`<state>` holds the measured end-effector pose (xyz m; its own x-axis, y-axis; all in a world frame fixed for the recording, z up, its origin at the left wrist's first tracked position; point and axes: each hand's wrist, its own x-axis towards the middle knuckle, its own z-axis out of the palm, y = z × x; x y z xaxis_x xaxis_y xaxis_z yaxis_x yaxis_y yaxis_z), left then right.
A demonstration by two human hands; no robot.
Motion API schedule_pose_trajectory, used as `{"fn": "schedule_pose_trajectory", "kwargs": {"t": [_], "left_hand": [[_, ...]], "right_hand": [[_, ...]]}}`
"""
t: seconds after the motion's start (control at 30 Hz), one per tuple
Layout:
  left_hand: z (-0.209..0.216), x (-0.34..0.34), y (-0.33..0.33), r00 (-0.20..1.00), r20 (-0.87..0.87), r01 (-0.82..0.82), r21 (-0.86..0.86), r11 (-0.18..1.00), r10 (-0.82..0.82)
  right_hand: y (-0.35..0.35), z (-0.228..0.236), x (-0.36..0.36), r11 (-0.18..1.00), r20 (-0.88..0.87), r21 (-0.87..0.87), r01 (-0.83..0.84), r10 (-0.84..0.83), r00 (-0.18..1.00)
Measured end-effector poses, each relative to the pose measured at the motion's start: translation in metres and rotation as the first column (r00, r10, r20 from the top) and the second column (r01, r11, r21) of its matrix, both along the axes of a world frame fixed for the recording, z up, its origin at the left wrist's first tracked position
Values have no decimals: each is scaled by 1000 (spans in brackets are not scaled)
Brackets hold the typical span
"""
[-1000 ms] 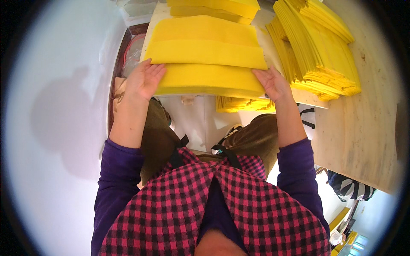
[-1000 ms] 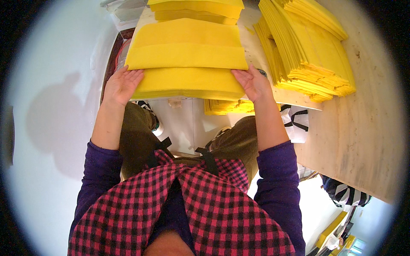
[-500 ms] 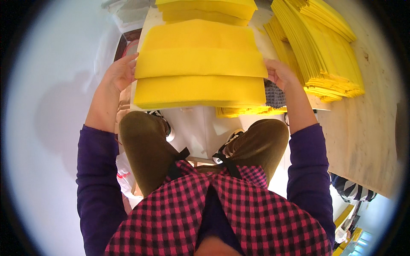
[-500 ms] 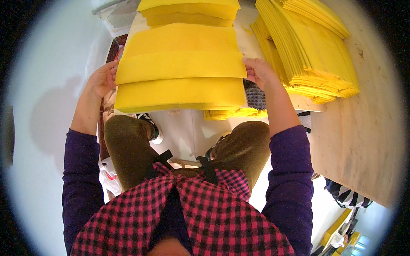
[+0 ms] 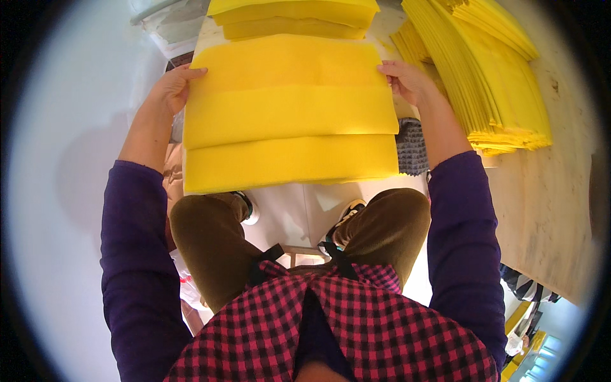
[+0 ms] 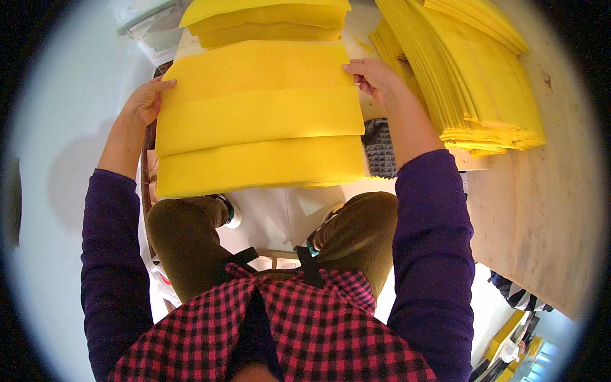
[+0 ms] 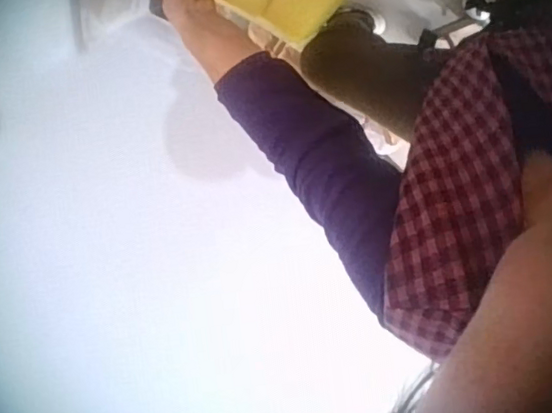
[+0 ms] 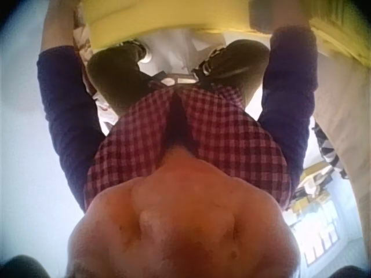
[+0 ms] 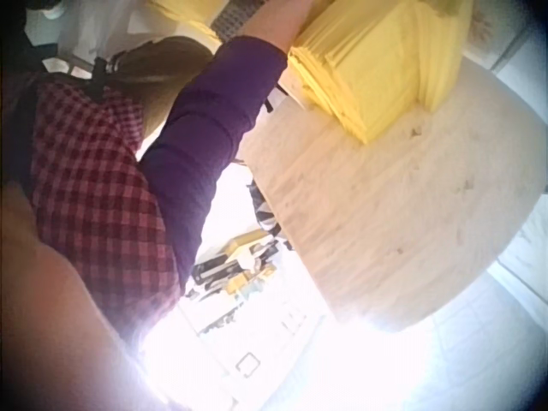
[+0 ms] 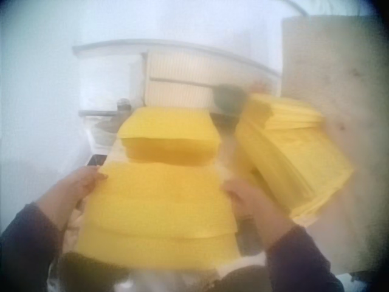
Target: The person sits at a table and repeatedly folds yellow foam sheets in half by hand, then stacks them on the table. The person handles the sheets one at a time and aligns the edges before folding.
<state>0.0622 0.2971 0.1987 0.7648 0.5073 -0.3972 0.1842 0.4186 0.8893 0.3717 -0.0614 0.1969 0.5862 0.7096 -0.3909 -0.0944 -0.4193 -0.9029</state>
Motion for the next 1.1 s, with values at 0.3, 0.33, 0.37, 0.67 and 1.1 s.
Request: {"fn": "schedule_pose_trajectory", "kwargs": {"t": [0.3, 0.33, 0.37, 0.67, 1.1], "left_hand": [[-7, -4, 10, 996, 50, 66, 31, 997, -68], [-8, -5, 10, 997, 57, 46, 70, 997, -50], [-9, -5, 10, 997, 66, 26, 109, 994, -33], [-16, -15, -4, 960, 279, -39, 176, 984, -12], [-1, -7, -2, 978, 205, 2, 200, 980, -44]], "right_hand": [[12, 9, -7, 999, 28, 18, 45, -46, 999], [12, 10, -9, 998, 40, 10, 67, -67, 997], [11, 10, -12, 998, 62, 27, 61, -63, 996], [5, 1, -28, 980, 233, 96, 175, -193, 953], [6, 3, -29, 984, 206, 118, 131, -154, 966]]}}
